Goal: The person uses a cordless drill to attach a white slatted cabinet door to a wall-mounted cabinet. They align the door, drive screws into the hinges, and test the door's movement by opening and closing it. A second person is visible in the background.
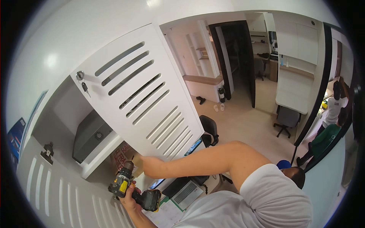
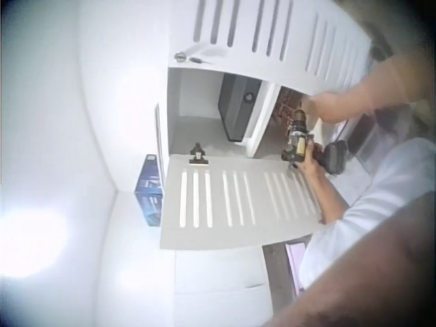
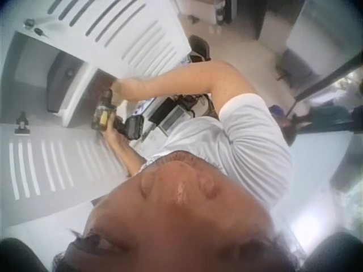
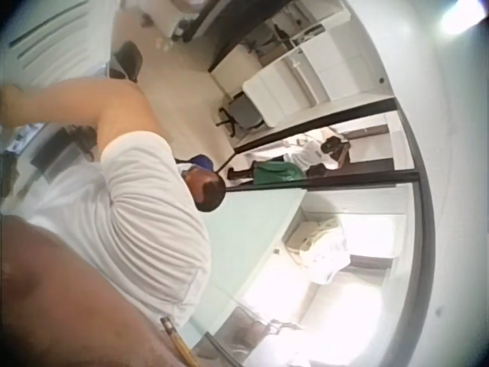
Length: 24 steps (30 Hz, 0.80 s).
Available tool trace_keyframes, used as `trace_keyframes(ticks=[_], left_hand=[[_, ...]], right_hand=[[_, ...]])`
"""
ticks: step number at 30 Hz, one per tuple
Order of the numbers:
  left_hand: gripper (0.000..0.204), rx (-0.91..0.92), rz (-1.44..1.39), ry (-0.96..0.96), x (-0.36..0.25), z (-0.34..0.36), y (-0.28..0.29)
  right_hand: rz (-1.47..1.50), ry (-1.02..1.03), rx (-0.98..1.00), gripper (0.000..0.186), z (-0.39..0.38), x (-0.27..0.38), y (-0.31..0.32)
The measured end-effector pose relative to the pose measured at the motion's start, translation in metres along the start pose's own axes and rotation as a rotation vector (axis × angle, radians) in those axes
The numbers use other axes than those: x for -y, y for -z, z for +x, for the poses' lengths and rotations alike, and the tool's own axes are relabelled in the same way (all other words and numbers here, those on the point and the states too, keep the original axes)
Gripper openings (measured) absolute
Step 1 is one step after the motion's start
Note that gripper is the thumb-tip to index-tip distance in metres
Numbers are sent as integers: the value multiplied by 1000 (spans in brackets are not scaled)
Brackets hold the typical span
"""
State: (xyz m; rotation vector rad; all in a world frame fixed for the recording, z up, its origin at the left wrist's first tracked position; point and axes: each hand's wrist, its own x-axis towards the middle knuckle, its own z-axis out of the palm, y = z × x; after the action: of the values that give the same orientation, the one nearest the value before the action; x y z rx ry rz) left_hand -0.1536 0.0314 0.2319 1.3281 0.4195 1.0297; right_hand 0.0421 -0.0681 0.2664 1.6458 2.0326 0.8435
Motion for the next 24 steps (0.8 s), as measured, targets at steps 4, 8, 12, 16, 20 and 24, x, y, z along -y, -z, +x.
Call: trace_keyframes(ticks=[4, 8, 12, 16, 20, 24], left_hand=[[46, -16, 8, 9, -9, -4, -13], [44, -48, -7, 7, -12, -3, -26], [45, -129, -5, 68, -5, 1, -21], [36, -57, -39, 40, 6, 1, -6], [41, -56, -14, 43, 14, 5, -3], [48, -93, -63, 92, 17, 3, 0]], right_hand=[[-27, 34, -30, 20, -13, 9, 2], [62, 34, -93, 18, -15, 11, -7], [80, 45, -181, 19, -12, 8, -19], [34, 86, -134, 18, -2, -5, -24], [24, 101, -98, 16, 9, -23, -23], [53, 106, -95, 15, 15, -36, -23]])
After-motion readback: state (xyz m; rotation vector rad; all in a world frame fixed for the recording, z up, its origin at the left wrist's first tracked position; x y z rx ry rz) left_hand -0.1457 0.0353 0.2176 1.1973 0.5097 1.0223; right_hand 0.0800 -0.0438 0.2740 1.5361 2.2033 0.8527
